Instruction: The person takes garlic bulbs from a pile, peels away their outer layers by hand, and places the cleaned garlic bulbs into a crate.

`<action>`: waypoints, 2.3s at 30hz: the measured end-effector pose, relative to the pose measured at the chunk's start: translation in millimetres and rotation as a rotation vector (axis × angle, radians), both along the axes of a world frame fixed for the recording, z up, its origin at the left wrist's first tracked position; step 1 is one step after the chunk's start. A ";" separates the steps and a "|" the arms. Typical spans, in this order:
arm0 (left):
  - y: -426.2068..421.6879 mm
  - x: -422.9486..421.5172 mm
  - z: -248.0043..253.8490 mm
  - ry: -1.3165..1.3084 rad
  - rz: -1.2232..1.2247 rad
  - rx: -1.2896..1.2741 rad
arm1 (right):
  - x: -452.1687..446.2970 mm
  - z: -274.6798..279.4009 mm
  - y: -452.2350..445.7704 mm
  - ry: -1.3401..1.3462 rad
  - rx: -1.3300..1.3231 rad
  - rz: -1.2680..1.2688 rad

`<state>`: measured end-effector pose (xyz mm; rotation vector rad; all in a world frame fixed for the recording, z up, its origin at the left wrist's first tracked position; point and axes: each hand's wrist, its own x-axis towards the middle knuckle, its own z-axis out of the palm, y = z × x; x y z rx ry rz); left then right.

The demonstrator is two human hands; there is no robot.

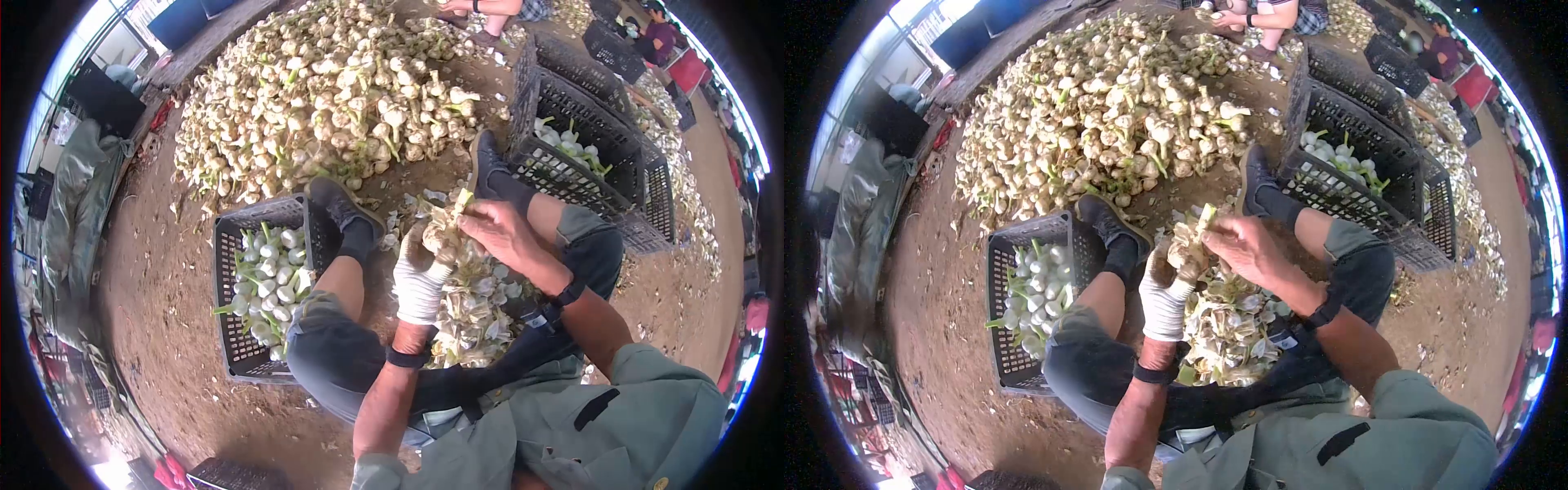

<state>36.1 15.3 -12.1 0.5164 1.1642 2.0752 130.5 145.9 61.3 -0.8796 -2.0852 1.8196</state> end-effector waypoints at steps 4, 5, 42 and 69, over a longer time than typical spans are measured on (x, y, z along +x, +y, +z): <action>-7.4 16.2 5.6 0.170 0.014 -0.124 | 4.9 -12.9 -9.2 -0.043 0.087 -0.113; -7.6 18.8 6.2 0.272 0.054 -0.143 | 5.0 -21.3 -9.5 -0.045 0.087 -0.112; -11.0 -0.1 15.7 -0.592 -0.300 -0.089 | 5.2 -13.5 -37.6 0.177 -0.355 -0.114; 13.5 1.3 -10.2 -0.665 0.075 -0.159 | 14.4 -43.9 -64.2 0.202 -0.129 -0.301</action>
